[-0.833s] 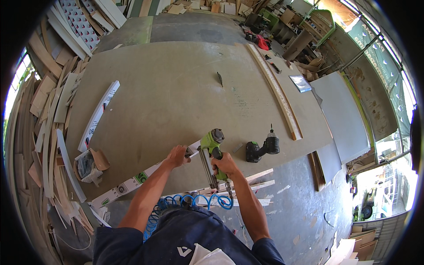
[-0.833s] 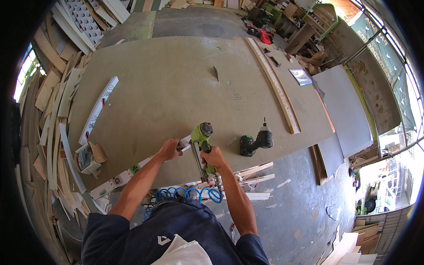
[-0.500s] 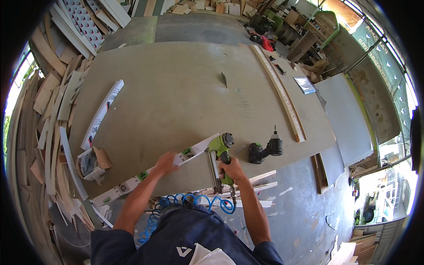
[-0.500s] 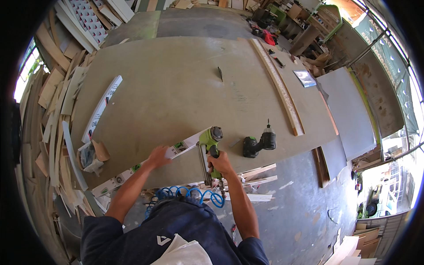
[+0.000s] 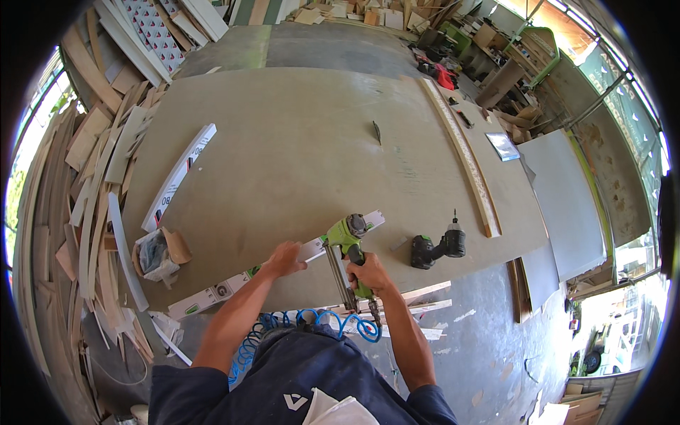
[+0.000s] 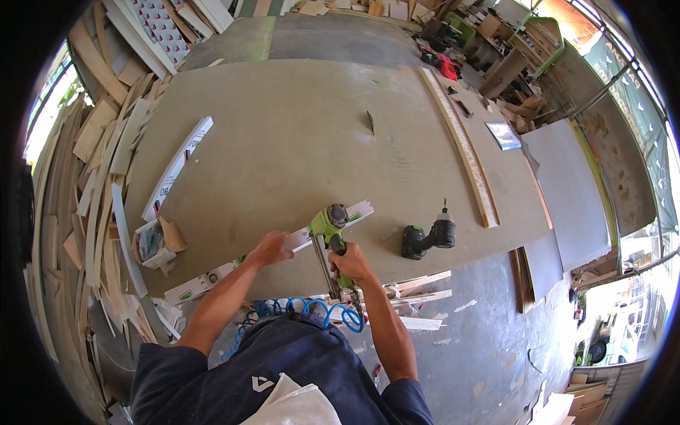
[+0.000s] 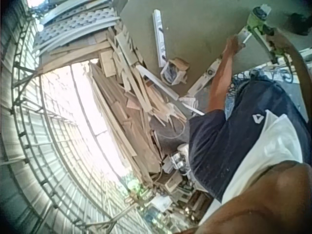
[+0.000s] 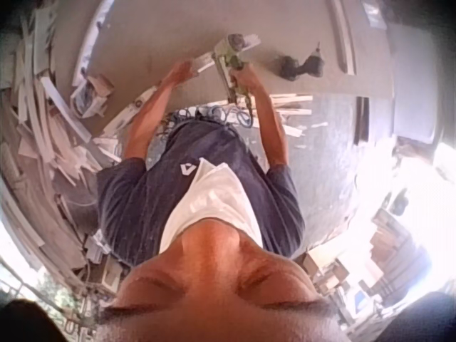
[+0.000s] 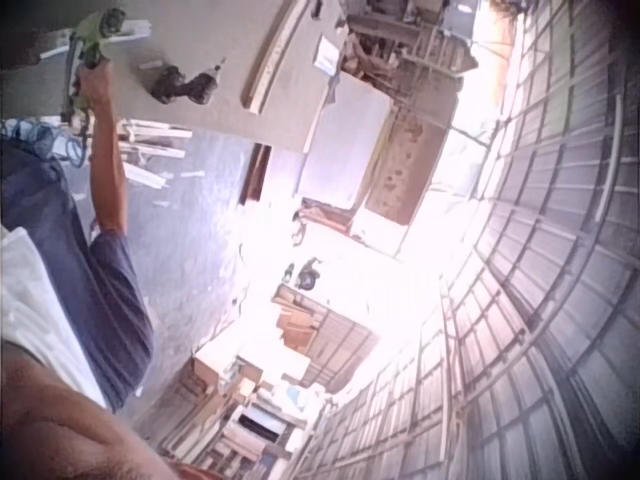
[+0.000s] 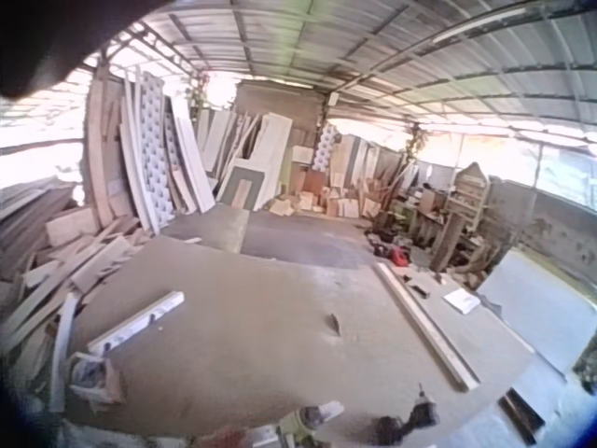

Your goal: The person retrieves white plastic molding strips from a cabinet and places them on a workbench. They then use a pneumatic nail gun to fasten the strips together, repeatedly aligning and nailing the pieces to form a larger assembly.

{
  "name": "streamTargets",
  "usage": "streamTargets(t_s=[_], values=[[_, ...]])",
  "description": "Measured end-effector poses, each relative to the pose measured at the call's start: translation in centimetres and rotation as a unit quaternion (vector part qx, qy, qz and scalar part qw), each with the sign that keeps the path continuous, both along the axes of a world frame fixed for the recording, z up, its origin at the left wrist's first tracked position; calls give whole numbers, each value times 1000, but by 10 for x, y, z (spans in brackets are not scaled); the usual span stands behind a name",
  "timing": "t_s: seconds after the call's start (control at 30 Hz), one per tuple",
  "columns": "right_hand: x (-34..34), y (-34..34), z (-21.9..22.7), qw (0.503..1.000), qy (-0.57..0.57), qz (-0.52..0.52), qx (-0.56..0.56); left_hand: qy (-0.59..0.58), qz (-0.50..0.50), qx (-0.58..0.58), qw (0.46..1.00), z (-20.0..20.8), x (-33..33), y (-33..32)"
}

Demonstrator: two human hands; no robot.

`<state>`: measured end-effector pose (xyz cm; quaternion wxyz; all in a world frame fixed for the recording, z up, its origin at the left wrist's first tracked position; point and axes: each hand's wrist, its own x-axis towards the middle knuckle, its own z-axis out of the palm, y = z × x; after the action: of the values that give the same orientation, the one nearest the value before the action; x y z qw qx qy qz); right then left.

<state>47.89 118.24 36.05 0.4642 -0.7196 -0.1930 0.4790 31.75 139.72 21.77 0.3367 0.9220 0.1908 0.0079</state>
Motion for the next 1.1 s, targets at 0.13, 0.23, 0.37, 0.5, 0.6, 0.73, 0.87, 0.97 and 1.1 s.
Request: streamTargets(t_s=[0.13,0.23,0.37,0.5,0.6,0.73,0.87,0.97,1.1], values=[[-2,2,-1,1000,-11,-3,-3,2,-5,-2,1000,2,7,0],[0,-1,-2,1000,-18,9,-20,26,2,-9,1000,6,9,-1],[3,-4,-10,1000,-17,15,-21,43,9,-2,999,16,10,-5],[2,-2,-9,999,-19,18,-25,39,13,-5,999,14,8,-4],[1,-1,-8,1000,-16,8,-16,43,16,-11,999,13,8,-4],[0,-1,-4,1000,-10,-7,-5,47,16,-13,999,14,8,-4],[2,-2,-8,1000,-15,3,-16,51,14,-8,999,11,8,-4],[1,-2,-6,1000,-16,1,-18,58,16,-30,998,13,8,-4],[-1,-3,-5,1000,-4,10,-23,14,23,-7,1000,8,6,-5]])
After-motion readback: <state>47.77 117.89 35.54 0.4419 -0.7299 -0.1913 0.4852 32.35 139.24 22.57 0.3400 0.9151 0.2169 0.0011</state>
